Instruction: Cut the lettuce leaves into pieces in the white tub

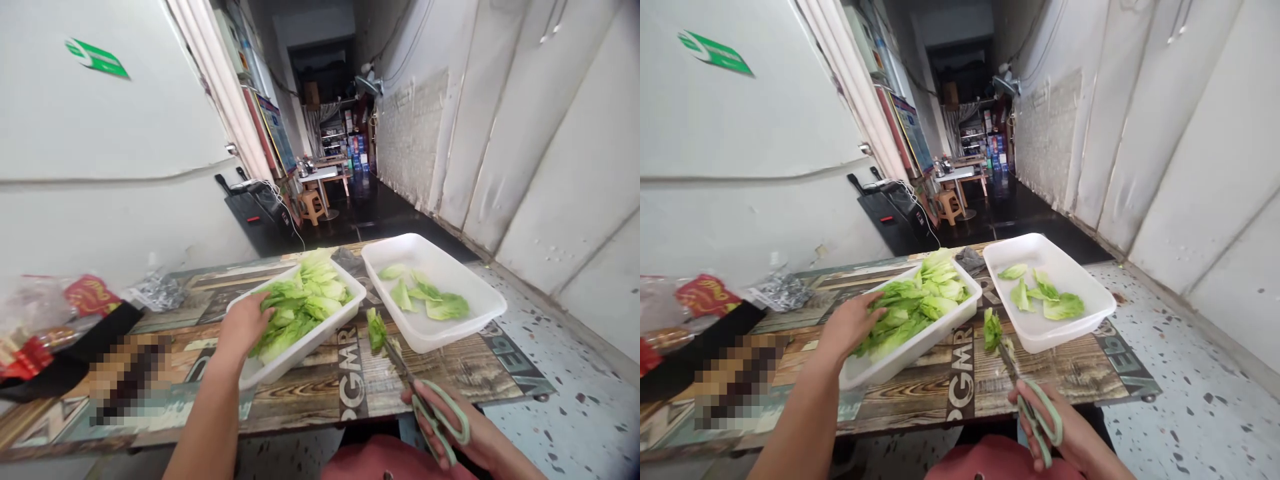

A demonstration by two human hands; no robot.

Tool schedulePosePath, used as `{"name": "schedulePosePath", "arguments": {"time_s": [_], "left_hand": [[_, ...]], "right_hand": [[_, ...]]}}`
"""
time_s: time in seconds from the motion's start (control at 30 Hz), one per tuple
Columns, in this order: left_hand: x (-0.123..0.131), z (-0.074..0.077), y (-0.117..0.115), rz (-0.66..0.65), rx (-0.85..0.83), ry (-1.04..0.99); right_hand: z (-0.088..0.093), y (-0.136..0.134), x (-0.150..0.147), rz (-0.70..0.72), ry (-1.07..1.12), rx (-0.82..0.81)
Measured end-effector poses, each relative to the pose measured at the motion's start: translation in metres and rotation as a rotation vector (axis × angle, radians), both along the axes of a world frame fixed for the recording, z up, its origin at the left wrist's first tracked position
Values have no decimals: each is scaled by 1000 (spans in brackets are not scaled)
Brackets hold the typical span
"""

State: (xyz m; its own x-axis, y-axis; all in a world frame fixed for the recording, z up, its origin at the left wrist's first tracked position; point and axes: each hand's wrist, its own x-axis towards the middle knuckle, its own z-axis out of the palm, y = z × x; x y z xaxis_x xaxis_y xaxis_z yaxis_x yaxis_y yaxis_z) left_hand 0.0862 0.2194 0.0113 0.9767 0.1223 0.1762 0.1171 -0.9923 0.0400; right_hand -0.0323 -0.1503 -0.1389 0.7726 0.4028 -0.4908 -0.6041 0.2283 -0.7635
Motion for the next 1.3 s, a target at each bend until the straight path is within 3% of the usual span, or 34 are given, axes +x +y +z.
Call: {"name": "schedulePosePath", "arguments": {"time_s": [0.13, 0.23, 0.37, 0.47, 0.6, 0.67, 0.77, 0.87, 0.93, 1.0, 1.1, 1.2, 1.3], "left_hand": [[10, 5, 12, 9, 51, 81], [25, 5, 5, -109, 64, 72], [59, -3, -13, -239, 156, 209], [78, -8, -20, -220, 154, 229], [81, 2, -14, -173, 98, 128], [75, 9, -10, -156, -2, 34], [63, 12, -12, -176, -302, -133], [54, 6, -23, -196, -570, -224], [50, 0, -30, -176, -632, -259], [46, -4, -36, -179, -610, -217], [37, -5, -40, -238, -501, 24], [24, -3, -38, -202, -246, 171], [14, -3, -32, -139, -25, 128]], "right_hand": [[12, -2, -4, 10, -1, 73], [21, 0, -12, 60, -12, 101], [21, 6, -17, 47, -38, 83], [19, 5, -19, 3, -24, 83], [19, 2, -23, -48, -71, 56], [21, 2, -23, -35, -95, 59], [26, 3, -20, 2, -98, 78], [31, 7, -16, 32, -116, 88], [34, 9, -14, 52, -138, 78], [35, 10, -14, 68, -147, 65], [36, 10, -14, 78, -140, 52], [33, 9, -16, 71, -145, 42], [25, 9, -15, 82, -146, 49]]}}
